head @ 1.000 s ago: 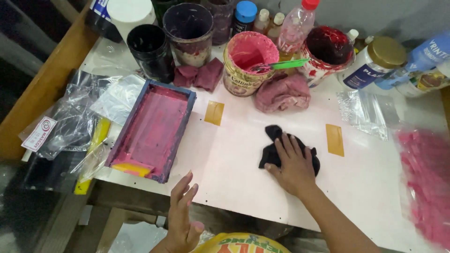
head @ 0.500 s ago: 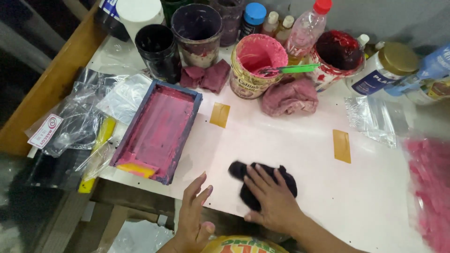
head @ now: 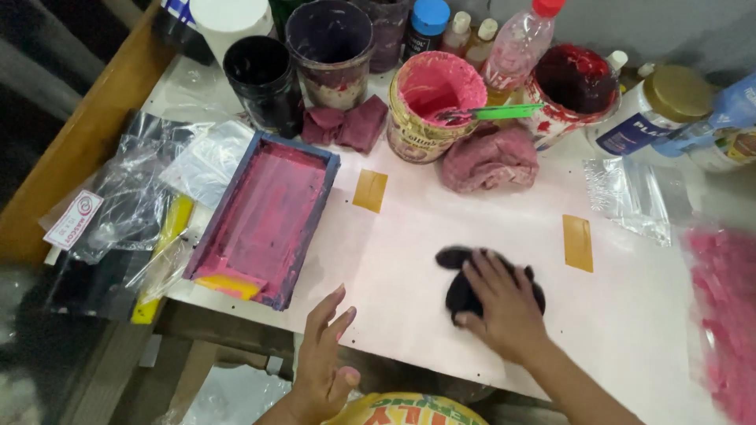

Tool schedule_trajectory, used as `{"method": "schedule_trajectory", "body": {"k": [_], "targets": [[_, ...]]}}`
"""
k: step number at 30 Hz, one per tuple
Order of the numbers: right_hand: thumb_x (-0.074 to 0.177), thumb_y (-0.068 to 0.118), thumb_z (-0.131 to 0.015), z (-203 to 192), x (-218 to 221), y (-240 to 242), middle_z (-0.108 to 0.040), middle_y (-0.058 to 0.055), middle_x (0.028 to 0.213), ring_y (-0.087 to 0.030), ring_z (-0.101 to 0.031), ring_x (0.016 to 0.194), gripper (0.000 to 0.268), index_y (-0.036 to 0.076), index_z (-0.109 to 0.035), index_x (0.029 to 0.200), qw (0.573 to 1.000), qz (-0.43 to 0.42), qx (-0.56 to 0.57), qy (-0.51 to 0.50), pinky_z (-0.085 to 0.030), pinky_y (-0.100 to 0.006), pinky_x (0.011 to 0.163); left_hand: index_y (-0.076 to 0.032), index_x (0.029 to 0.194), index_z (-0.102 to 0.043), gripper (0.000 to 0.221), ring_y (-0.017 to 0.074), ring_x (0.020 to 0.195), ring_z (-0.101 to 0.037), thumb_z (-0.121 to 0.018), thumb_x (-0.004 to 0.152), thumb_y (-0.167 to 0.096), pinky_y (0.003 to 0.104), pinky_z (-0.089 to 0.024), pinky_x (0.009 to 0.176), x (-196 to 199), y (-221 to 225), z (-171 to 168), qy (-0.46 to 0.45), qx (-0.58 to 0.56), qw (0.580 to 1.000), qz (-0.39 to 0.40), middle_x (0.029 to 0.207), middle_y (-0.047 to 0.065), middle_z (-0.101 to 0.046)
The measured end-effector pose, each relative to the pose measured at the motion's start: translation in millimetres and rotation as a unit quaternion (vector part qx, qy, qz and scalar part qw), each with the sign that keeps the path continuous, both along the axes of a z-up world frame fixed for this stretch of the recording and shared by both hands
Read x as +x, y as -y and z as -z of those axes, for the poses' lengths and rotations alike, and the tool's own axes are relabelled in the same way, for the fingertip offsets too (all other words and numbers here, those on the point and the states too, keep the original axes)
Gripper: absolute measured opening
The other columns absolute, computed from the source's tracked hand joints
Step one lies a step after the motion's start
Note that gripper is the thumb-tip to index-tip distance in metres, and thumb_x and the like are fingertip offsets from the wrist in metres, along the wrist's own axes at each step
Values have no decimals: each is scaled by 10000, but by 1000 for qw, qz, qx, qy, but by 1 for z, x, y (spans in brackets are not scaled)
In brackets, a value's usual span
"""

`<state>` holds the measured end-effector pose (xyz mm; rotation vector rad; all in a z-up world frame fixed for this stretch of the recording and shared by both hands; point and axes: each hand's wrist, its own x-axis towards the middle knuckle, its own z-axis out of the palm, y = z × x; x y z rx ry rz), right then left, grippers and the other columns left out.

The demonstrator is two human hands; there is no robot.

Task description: Using a squeegee to move ink on a screen printing frame, then cleaning the frame and workbench with a cloth.

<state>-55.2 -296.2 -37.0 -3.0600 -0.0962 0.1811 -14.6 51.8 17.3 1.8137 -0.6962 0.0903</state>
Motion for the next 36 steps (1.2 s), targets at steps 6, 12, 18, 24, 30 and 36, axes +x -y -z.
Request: {"method": "schedule_trajectory", "body": {"k": [6,12,18,24,30,36], "targets": [[925,837,-384,-39,-1,-111,-266,-144,1689,-381,-235,1531,992,69,-420,1552,965,-223,135,0,-196,-683,1105,-108,1505,-458,664,384,1482,-472,-300,1119,-625,489,-437,1199,0,6,-8,95,-22,995,-4,1579,263,-412],[842,445,-476,18,6,5,-172,-64,1742,-278,-185,1578,845,217,-260,1627,997,33,-51,37,-215,-547,1177,-191,1558,-394,618,345,1533,-412,-327,1129,-631,513,-385,1247,1,-11,-11,22,-69,997,-34,1627,200,-374],[997,631,-447,-33,57,-169,-68,-18,1724,-306,-34,1563,792,243,-195,1639,983,-152,80,-69,-112,-640,1154,-124,1539,-413,658,407,1519,-425,-299,1154,-645,541,-373,1267,-1,1,-26,51,-93,994,-19,1589,278,-396],[1041,474,-480,-22,-9,-119,-374,-40,1658,-293,-305,1530,514,214,-569,1475,950,-253,166,72,-235,-571,1130,-115,1513,-435,641,384,1505,-435,-338,1132,-621,519,-389,1238,4,2,-30,19,-89,996,-4,1583,257,-412],[946,173,-666,-40,-21,-76,-522,-143,1545,-411,-433,1488,446,139,-620,1389,918,-84,332,200,-415,-514,1190,-2,1389,-564,707,416,1238,-551,-541,975,-576,543,-465,983,1,41,-3,84,182,979,24,1515,223,-489],[888,223,-692,3,-37,-70,-604,-1,987,-236,-576,896,332,223,-709,1219,978,37,179,101,-549,-402,588,-21,1325,-628,622,319,722,-514,-878,771,-148,440,-408,476,15,72,27,183,288,937,70,859,123,-561]]}}
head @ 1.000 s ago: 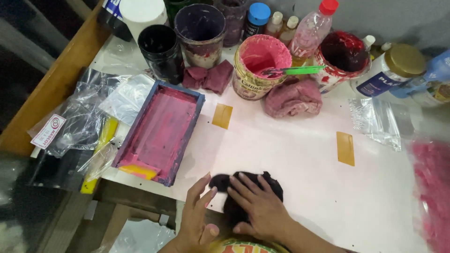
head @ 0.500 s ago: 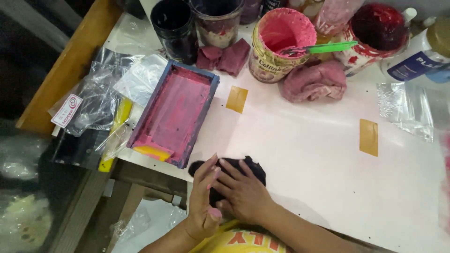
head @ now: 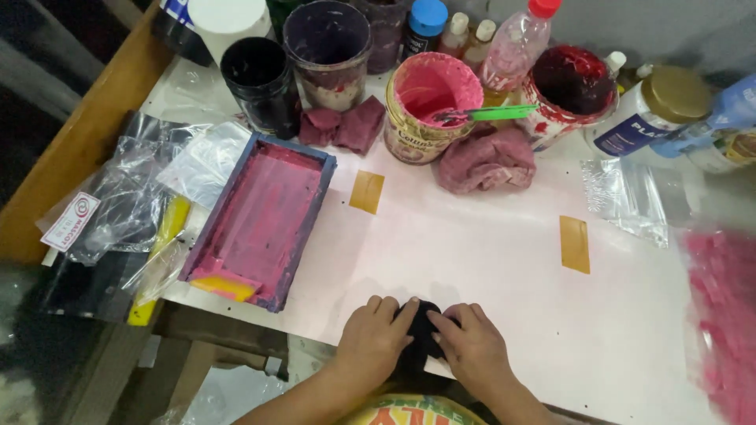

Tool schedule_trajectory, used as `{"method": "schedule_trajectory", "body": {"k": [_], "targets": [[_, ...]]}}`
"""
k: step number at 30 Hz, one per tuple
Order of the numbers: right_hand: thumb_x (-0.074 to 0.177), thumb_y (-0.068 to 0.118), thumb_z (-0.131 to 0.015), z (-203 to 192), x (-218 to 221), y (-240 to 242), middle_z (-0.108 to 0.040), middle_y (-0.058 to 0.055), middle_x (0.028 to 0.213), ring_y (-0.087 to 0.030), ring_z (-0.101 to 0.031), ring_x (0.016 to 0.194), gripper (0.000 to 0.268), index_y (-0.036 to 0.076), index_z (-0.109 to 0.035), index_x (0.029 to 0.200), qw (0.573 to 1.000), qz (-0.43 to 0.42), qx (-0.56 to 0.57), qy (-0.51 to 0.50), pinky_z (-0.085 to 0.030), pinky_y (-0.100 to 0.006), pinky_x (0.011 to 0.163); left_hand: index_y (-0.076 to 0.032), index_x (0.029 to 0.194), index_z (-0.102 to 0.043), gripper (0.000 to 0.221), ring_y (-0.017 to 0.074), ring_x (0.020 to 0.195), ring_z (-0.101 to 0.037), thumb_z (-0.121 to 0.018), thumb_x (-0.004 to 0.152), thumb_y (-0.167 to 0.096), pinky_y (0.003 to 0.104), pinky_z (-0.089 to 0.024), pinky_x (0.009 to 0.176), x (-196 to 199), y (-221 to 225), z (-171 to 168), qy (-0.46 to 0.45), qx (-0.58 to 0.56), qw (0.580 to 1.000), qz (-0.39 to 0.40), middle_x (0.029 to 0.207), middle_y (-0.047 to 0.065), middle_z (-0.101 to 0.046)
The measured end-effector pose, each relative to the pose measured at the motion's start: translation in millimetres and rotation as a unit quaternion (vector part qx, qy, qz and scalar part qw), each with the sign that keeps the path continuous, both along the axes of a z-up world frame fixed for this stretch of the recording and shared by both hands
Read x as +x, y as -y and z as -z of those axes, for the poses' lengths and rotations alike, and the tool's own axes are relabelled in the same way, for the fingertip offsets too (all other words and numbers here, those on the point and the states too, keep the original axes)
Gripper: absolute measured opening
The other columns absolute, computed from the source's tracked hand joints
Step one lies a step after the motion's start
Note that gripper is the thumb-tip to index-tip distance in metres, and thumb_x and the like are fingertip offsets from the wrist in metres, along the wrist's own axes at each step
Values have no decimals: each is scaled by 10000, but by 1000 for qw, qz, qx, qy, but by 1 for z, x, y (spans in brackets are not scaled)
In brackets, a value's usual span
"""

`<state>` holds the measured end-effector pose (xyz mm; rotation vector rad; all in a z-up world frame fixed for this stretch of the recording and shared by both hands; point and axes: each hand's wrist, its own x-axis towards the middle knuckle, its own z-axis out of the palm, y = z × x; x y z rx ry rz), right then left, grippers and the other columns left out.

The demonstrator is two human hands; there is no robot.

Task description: Using a squeegee to move ink on a screen printing frame, then cleaning the frame and workbench with a cloth.

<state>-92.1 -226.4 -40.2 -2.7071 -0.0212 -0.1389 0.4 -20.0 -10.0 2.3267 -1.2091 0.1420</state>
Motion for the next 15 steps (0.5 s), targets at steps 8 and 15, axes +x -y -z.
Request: {"method": "schedule_trajectory", "body": {"k": [8,15], "targets": [[923,154,-651,4,4,1,-561,-39,855,-199,-554,684,59,96,-652,913,990,59,94,90,-475,-333,552,-101,783,-551,169,271,566,-445,-596,664,10,407,-308,370,3,27,33,53,-5,998,-19,729,76,-470],[1005,113,-524,-17,9,6,-670,-44,789,-197,-619,687,181,60,-696,1025,972,68,119,190,-528,-324,606,-84,860,-571,210,227,539,-414,-543,720,70,363,-287,351,8,50,16,38,-50,997,-45,705,48,-449]]}}
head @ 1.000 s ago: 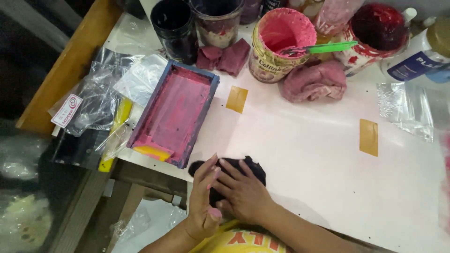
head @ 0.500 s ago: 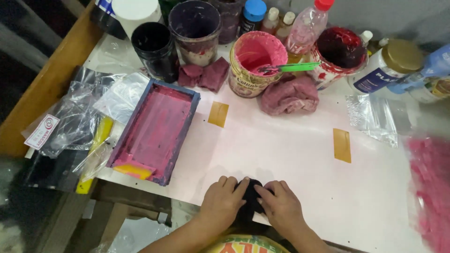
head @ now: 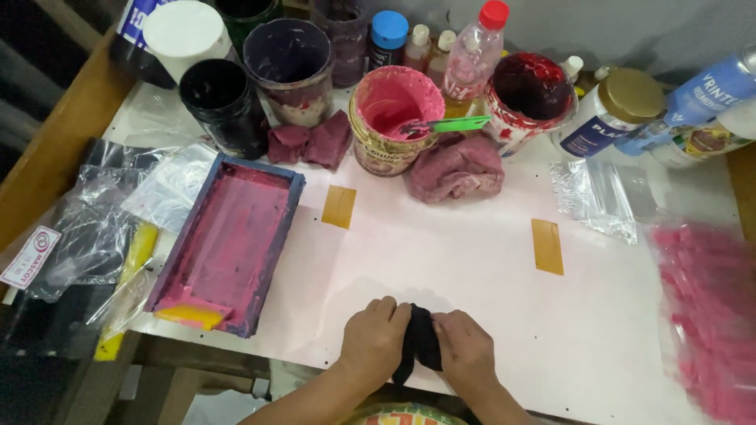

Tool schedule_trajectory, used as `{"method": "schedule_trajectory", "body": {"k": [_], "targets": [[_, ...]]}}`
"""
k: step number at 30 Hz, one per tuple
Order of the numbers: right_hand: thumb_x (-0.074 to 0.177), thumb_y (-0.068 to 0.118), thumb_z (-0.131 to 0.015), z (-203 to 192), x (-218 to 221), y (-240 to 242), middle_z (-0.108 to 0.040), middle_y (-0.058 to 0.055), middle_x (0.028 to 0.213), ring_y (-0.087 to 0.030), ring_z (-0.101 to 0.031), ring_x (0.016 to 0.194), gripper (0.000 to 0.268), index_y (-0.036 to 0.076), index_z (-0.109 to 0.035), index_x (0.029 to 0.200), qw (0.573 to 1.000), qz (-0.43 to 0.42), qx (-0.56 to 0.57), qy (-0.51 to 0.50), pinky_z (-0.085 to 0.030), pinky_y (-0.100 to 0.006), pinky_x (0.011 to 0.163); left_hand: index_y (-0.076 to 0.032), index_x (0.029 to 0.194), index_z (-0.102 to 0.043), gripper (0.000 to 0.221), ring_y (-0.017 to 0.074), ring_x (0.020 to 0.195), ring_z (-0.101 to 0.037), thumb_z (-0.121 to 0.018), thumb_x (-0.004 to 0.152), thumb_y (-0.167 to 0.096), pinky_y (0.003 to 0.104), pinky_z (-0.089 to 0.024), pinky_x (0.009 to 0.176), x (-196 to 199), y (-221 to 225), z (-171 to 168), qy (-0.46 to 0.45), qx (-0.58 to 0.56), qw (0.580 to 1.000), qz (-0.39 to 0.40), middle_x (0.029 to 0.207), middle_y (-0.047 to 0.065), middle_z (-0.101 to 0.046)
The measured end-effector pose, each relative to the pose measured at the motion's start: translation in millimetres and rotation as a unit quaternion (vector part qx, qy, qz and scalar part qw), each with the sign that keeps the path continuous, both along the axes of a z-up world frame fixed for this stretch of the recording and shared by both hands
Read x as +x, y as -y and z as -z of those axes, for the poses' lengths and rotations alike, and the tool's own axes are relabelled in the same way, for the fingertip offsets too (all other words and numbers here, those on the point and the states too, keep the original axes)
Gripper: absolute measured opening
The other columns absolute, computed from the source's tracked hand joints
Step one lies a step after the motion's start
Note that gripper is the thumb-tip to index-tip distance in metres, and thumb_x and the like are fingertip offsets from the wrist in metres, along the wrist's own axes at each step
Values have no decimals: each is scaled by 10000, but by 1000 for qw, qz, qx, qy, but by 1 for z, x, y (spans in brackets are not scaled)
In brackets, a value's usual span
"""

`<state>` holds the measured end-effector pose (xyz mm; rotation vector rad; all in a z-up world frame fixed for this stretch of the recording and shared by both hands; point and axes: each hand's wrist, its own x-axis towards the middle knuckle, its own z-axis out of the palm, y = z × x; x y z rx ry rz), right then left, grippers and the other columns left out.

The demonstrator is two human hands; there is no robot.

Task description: Using a squeegee to move ink on a screen printing frame, then cleaning the frame and workbench with a cloth.

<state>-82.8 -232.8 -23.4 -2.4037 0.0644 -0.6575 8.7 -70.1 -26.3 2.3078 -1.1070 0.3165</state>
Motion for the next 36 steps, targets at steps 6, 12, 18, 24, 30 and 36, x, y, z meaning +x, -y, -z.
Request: {"method": "schedule_trajectory", "body": {"k": [6,12,18,24,30,36], "targets": [[964,139,-603,3,-19,24,-695,-121,1102,-242,-694,1004,294,63,-669,1240,995,53,89,-16,-591,-327,844,-61,1292,-637,467,344,697,-532,-558,840,28,460,-439,459,17,7,-8,-82,-37,996,-17,939,135,-552],[941,99,-641,-3,-38,38,-734,-109,1049,-200,-713,960,261,29,-693,1188,982,97,162,-11,-586,-298,851,-67,1361,-577,449,397,1250,-564,-602,912,-81,499,-511,905,21,-12,-39,-37,-77,994,-66,1455,220,-527],[937,74,-642,10,-49,41,-731,-98,1077,-177,-718,977,255,36,-704,1182,972,129,195,-21,-574,-271,867,-40,1433,-468,574,477,1428,-422,-706,950,-237,572,-454,1097,15,-28,-6,-77,-78,994,-17,1567,259,-383],[923,125,-661,9,-48,39,-742,-68,1000,-160,-725,876,241,69,-724,1149,979,112,160,-56,-574,-253,727,-147,1407,-583,592,447,1308,-540,-637,954,-524,537,-486,938,9,-24,-8,-23,-19,1000,-9,1496,213,-527],[940,172,-673,-9,-14,22,-658,-45,937,-147,-606,629,313,84,-687,1240,999,4,25,-33,-525,-294,567,-98,1217,-702,455,322,725,-492,-849,825,-276,453,-420,493,19,1,-12,5,26,996,85,926,121,-541],[931,148,-673,-19,-11,17,-649,-112,1121,-221,-681,955,320,53,-695,1235,999,-7,32,-17,-594,-304,777,-80,784,-536,153,284,626,-425,-528,866,49,419,-346,464,14,5,-8,30,-12,996,80,745,82,-426]]}}
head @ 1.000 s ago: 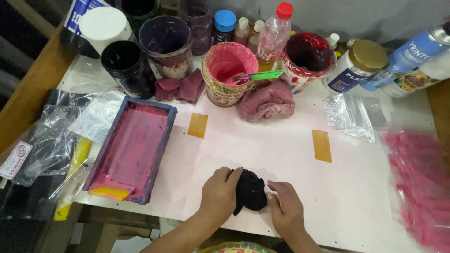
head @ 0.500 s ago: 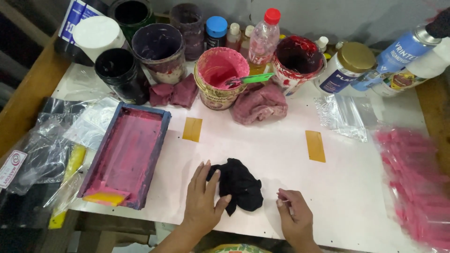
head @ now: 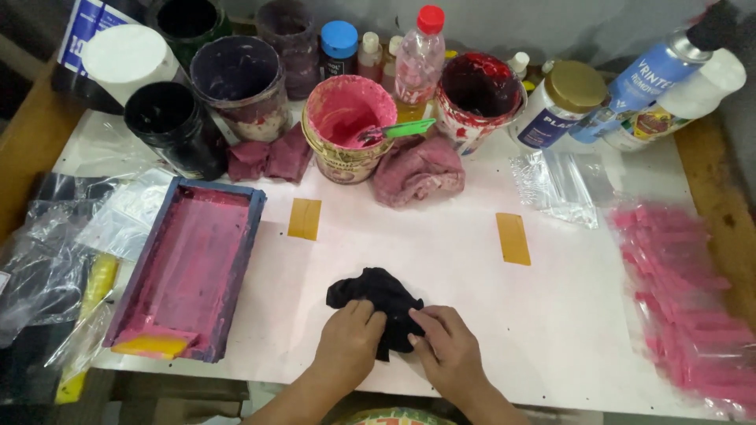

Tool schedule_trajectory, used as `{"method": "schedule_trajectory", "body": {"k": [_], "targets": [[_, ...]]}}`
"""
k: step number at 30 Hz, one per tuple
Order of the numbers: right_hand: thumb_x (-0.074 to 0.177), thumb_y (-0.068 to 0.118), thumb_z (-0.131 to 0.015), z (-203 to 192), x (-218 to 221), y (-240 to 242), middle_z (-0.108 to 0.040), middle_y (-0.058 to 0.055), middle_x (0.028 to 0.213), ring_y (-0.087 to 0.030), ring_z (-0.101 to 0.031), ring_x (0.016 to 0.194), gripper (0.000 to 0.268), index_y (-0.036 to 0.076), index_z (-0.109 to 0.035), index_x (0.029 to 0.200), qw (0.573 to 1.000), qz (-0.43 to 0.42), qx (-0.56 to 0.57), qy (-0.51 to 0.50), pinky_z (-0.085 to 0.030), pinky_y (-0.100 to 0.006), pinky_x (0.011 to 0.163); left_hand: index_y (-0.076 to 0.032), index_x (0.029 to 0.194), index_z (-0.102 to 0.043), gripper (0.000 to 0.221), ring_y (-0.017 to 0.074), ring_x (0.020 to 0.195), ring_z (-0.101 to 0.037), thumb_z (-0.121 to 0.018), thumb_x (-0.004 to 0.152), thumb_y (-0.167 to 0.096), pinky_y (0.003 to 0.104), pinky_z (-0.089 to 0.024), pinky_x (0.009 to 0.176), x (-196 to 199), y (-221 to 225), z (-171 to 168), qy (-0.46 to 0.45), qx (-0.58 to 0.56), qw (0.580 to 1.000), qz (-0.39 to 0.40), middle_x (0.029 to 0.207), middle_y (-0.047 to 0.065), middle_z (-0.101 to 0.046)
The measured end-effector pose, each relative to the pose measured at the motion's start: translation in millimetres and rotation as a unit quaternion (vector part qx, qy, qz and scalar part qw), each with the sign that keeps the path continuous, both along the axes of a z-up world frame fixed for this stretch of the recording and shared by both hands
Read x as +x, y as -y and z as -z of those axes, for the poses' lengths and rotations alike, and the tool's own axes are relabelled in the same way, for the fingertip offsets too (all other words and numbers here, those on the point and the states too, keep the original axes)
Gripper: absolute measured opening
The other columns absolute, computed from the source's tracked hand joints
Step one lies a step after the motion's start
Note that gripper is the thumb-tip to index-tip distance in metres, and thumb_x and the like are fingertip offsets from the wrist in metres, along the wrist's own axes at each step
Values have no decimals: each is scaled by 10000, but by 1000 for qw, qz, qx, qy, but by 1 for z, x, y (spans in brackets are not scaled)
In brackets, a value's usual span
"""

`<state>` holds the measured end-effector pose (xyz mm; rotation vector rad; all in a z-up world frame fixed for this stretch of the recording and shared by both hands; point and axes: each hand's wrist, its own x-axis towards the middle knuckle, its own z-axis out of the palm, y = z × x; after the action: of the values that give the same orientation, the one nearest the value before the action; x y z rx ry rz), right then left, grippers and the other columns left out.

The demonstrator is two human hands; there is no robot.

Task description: Using a squeegee to move ink on a screen printing frame, then cleaning the frame and workbench with a cloth.

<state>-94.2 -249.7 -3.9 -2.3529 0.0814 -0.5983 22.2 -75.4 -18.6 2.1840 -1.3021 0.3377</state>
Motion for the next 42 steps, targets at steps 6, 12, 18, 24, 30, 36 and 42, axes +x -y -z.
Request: {"method": "schedule_trajectory", "body": {"k": [6,12,18,24,30,36,42], "targets": [[964,230,-623,6,0,-5,-665,-111,1262,-282,-644,1057,356,72,-678,1279,997,-29,-68,15,-515,-401,895,-111,710,-467,307,258,642,-460,-616,976,-83,399,-372,480,-2,-3,3,-15,-4,1000,18,712,61,-452],[906,461,-645,16,29,-20,-426,-131,1617,-299,-384,1493,654,130,-553,1462,979,-69,-169,-90,-313,-511,1127,-80,1290,-660,392,293,1041,-677,-602,996,-333,429,-605,741,-11,-27,-12,-169,-22,981,-93,1212,117,-665],[953,409,-610,11,42,-46,-348,-154,1652,-340,-308,1504,673,95,-473,1532,947,-169,-225,-157,-256,-627,1110,-73,1376,-557,548,374,1323,-536,-619,961,-426,502,-455,1073,3,-48,-14,-103,-70,988,-94,1507,206,-500],[766,581,-667,71,-47,81,-274,-57,1700,-234,-296,1536,834,234,-443,1491,892,18,-385,-238,-302,-617,1108,-98,1325,-566,603,426,1445,-465,-471,981,-585,548,-465,1102,5,-85,10,-1,9,988,-152,1538,200,-486],[980,488,-399,71,59,121,-283,-65,1699,-222,-275,1551,677,151,-368,1566,893,101,-373,-231,-220,-560,1197,-169,1370,-537,716,447,1407,-535,-382,953,-731,524,-501,1087,11,-80,40,107,-6,976,-190,1503,203,-542],[998,441,-447,54,141,168,-444,-240,1600,-358,-451,1456,666,1,-490,1498,888,212,-371,-170,-319,-623,1141,-168,1330,-579,750,456,1289,-626,-378,946,-780,508,-562,987,20,-83,71,169,-40,967,-187,1392,209,-628],[995,531,-386,58,172,190,-326,-246,1643,-396,-292,1516,777,-3,-365,1560,885,246,-287,-271,-235,-670,1151,-184,1318,-589,743,438,1343,-607,-395,912,-775,520,-540,1038,11,-81,64,119,-22,968,-221,1420,177,-628]]}}
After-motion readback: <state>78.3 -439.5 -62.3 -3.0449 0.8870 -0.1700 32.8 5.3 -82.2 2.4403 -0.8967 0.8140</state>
